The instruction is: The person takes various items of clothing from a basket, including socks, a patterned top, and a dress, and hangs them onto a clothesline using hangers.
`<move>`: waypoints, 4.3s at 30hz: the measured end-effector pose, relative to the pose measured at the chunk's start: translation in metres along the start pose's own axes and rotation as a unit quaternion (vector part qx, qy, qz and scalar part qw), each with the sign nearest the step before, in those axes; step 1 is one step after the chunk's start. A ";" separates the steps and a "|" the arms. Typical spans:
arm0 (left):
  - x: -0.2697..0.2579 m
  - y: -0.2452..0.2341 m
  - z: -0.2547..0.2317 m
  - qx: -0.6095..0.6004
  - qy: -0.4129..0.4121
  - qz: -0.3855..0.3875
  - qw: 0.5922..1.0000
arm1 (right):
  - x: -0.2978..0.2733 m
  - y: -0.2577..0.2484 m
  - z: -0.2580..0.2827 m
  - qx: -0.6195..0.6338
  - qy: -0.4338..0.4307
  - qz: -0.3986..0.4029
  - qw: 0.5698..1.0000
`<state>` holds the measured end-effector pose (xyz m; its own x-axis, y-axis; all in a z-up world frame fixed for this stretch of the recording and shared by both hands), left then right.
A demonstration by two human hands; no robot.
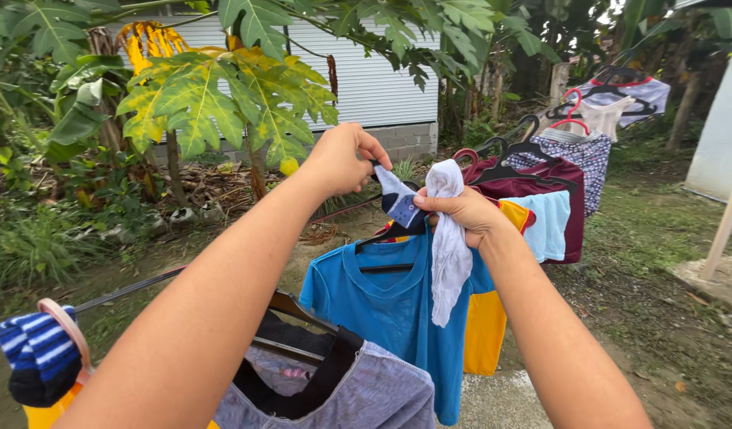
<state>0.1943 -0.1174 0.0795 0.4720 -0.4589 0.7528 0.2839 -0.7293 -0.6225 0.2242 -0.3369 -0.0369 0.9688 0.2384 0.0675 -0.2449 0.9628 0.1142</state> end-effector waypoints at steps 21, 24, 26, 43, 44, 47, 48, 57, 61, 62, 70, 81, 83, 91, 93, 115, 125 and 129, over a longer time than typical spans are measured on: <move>-0.009 0.041 0.016 0.111 -0.202 0.040 0.972 | 0.002 0.024 0.040 -0.416 -0.315 -0.155 0.839; -0.013 0.041 0.017 0.083 -0.238 0.053 0.966 | 0.003 0.033 0.048 -0.427 -0.313 -0.088 0.844; -0.013 0.041 0.016 0.068 -0.245 0.051 0.966 | -0.002 0.038 0.054 -0.412 -0.339 -0.107 0.839; 0.013 0.044 0.043 0.081 -0.301 0.043 0.949 | -0.023 0.037 0.074 -0.428 -0.350 -0.109 0.826; 0.013 0.040 0.045 0.079 -0.298 0.043 0.950 | -0.023 0.031 0.079 -0.394 -0.345 -0.139 0.840; 0.022 0.025 0.019 0.018 -0.142 -0.082 0.986 | -0.023 0.021 0.098 -0.284 -0.309 -0.143 0.897; 0.025 0.029 0.008 -0.111 -0.115 -0.054 0.986 | -0.024 0.020 0.100 -0.205 -0.273 -0.112 0.933; 0.037 0.045 -0.048 -0.278 -0.097 0.006 0.956 | -0.080 -0.009 0.126 -0.211 -0.150 0.050 0.965; 0.030 0.047 -0.048 -0.064 -0.029 0.060 0.996 | -0.098 -0.057 0.130 -0.268 -0.154 -0.018 0.951; 0.030 0.054 -0.052 -0.071 -0.023 0.064 0.995 | -0.102 -0.073 0.128 -0.292 -0.143 -0.081 0.942; 0.042 0.117 -0.076 -0.184 -0.059 0.172 0.966 | -0.156 -0.146 0.123 -0.253 -0.172 -0.227 0.925; 0.051 0.164 -0.086 -0.285 -0.007 0.198 0.938 | -0.206 -0.155 0.097 -0.539 0.093 -0.218 0.808; 0.058 0.181 -0.088 -0.331 -0.035 0.184 0.925 | -0.205 -0.157 0.100 -0.523 0.039 -0.222 0.822; 0.053 0.152 -0.123 -0.100 0.122 0.109 0.982 | -0.210 -0.137 0.117 -0.350 -0.094 -0.188 0.913; 0.042 0.140 -0.124 -0.040 0.112 0.152 0.981 | -0.209 -0.134 0.110 -0.490 0.019 -0.202 0.848; 0.018 0.090 -0.105 -0.155 -0.117 0.404 0.894 | -0.220 -0.197 0.106 -0.057 -0.177 -0.082 0.979; 0.032 -0.015 -0.072 -0.031 -0.110 0.300 0.947 | -0.214 -0.175 0.157 -0.367 -0.015 -0.125 0.922; 0.036 -0.052 -0.061 0.066 -0.136 0.249 0.957 | -0.193 -0.132 0.181 -0.256 -0.119 -0.066 0.957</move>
<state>0.1457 -0.1267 0.1525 0.7707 -0.5710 0.2828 0.0616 -0.3749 -0.9250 0.0623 -0.5330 0.1148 0.9392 0.1338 0.3161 -0.0118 0.9330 -0.3597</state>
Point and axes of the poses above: each hand's wrist, its own x-axis towards the middle knuckle, its own y-axis out of the palm, z = x × y, the point moved 5 cm from there along x, towards the middle knuckle, and after that the axes turned 8 degrees about y, right-handed, at the moved point
